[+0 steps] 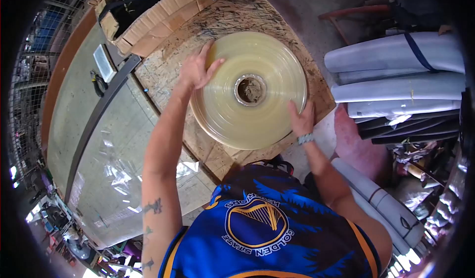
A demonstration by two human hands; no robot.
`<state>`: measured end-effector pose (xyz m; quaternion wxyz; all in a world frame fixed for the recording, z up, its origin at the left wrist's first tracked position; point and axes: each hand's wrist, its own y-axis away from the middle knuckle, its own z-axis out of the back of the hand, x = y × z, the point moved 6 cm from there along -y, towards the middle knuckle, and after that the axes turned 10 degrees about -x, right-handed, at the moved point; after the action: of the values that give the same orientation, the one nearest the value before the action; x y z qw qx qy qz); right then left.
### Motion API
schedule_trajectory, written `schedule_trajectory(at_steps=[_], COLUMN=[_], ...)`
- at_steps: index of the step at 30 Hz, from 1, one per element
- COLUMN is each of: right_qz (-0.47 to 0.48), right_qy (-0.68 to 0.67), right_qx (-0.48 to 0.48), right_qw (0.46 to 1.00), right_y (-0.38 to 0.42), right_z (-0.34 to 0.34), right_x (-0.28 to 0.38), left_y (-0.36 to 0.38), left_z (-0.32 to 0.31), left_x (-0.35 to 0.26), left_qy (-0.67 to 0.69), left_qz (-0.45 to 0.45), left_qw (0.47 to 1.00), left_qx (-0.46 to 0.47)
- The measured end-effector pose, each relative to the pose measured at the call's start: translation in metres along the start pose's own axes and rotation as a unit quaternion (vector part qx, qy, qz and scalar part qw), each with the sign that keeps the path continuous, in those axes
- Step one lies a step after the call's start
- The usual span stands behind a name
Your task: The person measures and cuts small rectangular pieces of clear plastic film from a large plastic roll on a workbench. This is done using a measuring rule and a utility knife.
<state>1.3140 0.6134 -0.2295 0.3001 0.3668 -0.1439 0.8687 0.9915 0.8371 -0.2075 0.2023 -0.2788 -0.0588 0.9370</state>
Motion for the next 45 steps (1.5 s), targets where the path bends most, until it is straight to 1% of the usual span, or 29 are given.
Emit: schedule_trajectory(at_steps=[3, 5, 7, 9, 10, 12, 14, 16, 18, 20, 21, 23, 24, 25, 27, 29, 30, 31, 32, 34, 37, 38, 39, 41, 42, 45], right_qz=[-0.014, -0.019, -0.049, -0.103, -0.088, -0.059, -0.059, -0.057, -0.044, -0.066, -0.073, -0.042, -0.026, -0.026, -0.021, -0.008, -0.002, -0.023, -0.045, -0.093, -0.094, -0.081, -0.076, -0.067, -0.078, -0.058], right_qy=[0.002, -0.029, -0.047, -0.049, -0.043, -0.032, -0.017, 0.000, 0.021, 0.018, 0.016, 0.000, -0.005, -0.017, -0.036, -0.043, -0.048, -0.043, -0.038, -0.083, -0.127, -0.061, -0.050, -0.028, -0.002, -0.001], right_qx=[-0.055, -0.070, -0.029, 0.041, 0.052, 0.061, 0.033, 0.014, 0.010, 0.006, 0.005, -0.002, -0.006, 0.002, 0.027, 0.019, 0.018, 0.023, 0.027, 0.063, 0.190, 0.206, 0.197, 0.179, 0.160, 0.138], right_qw=[0.998, 0.997, 0.997, 0.993, 0.994, 0.996, 0.998, 0.998, 0.999, 0.998, 0.997, 0.999, 1.000, 1.000, 0.999, 0.999, 0.999, 0.999, 0.998, 0.990, 0.969, 0.973, 0.976, 0.981, 0.984, 0.989], right_y=[0.061, 0.093, 0.102, 0.100, 0.098, 0.094, 0.096, 0.098, 0.097, 0.097, 0.098, 0.095, 0.095, 0.095, 0.090, 0.084, 0.082, 0.080, 0.076, 0.079, 0.086, 0.088, 0.086, 0.079, 0.076, 0.046], right_z=[-0.001, -0.008, -0.009, -0.005, -0.007, -0.010, -0.008, -0.007, -0.006, -0.007, -0.007, -0.009, -0.008, -0.007, -0.011, -0.018, -0.021, -0.023, -0.026, -0.027, -0.009, 0.006, 0.017, 0.038, 0.050, 0.066], right_x=[0.001, -0.007, -0.007, 0.003, -0.001, -0.016, -0.015, -0.013, -0.010, -0.011, -0.011, -0.011, -0.012, -0.014, -0.016, -0.031, -0.039, -0.047, -0.053, -0.051, -0.042, -0.039, -0.043, -0.055, -0.053, -0.069], left_y=[-0.048, -0.072, -0.082, -0.068, -0.062, -0.019, 0.050, 0.129, 0.193, 0.239, 0.258, 0.287, 0.283, 0.288, 0.304, 0.318, 0.327, 0.337, 0.348, 0.375, 0.409, 0.419, 0.425, 0.433, 0.437, 0.430], left_z=[-0.002, -0.015, -0.025, -0.025, -0.025, -0.016, 0.025, 0.050, 0.061, 0.054, 0.050, 0.037, 0.059, 0.073, 0.105, 0.148, 0.165, 0.181, 0.194, 0.213, 0.234, 0.238, 0.239, 0.254, 0.258, 0.275], left_x=[-0.025, -0.029, -0.037, -0.023, -0.017, 0.000, -0.009, -0.017, -0.026, -0.037, -0.039, -0.033, -0.043, -0.040, -0.008, 0.019, 0.032, 0.047, 0.063, 0.090, 0.127, 0.141, 0.152, 0.153, 0.158, 0.136], left_qy=[-0.013, -0.072, -0.111, -0.068, -0.046, -0.048, 0.005, 0.040, 0.080, 0.187, 0.207, 0.249, 0.257, 0.234, 0.187, 0.044, -0.014, -0.073, -0.078, -0.104, -0.171, -0.194, -0.216, -0.247, -0.249, -0.258], left_qz=[-0.052, -0.117, -0.133, -0.043, -0.007, 0.122, 0.184, 0.189, 0.240, 0.370, 0.360, 0.341, 0.336, 0.330, 0.326, 0.300, 0.303, 0.304, 0.311, 0.317, 0.300, 0.291, 0.281, 0.300, 0.300, 0.276], left_qw=[0.991, 0.989, 0.985, 0.996, 0.998, 0.987, 0.983, 0.981, 0.966, 0.910, 0.909, 0.906, 0.906, 0.915, 0.926, 0.953, 0.953, 0.950, 0.947, 0.942, 0.938, 0.937, 0.935, 0.921, 0.921, 0.924], left_qx=[0.122, 0.046, 0.004, -0.026, -0.046, -0.097, -0.025, -0.032, -0.048, 0.025, 0.025, 0.021, 0.018, 0.012, -0.001, -0.006, 0.011, 0.028, 0.029, 0.028, 0.022, 0.023, 0.023, -0.003, -0.011, -0.059])
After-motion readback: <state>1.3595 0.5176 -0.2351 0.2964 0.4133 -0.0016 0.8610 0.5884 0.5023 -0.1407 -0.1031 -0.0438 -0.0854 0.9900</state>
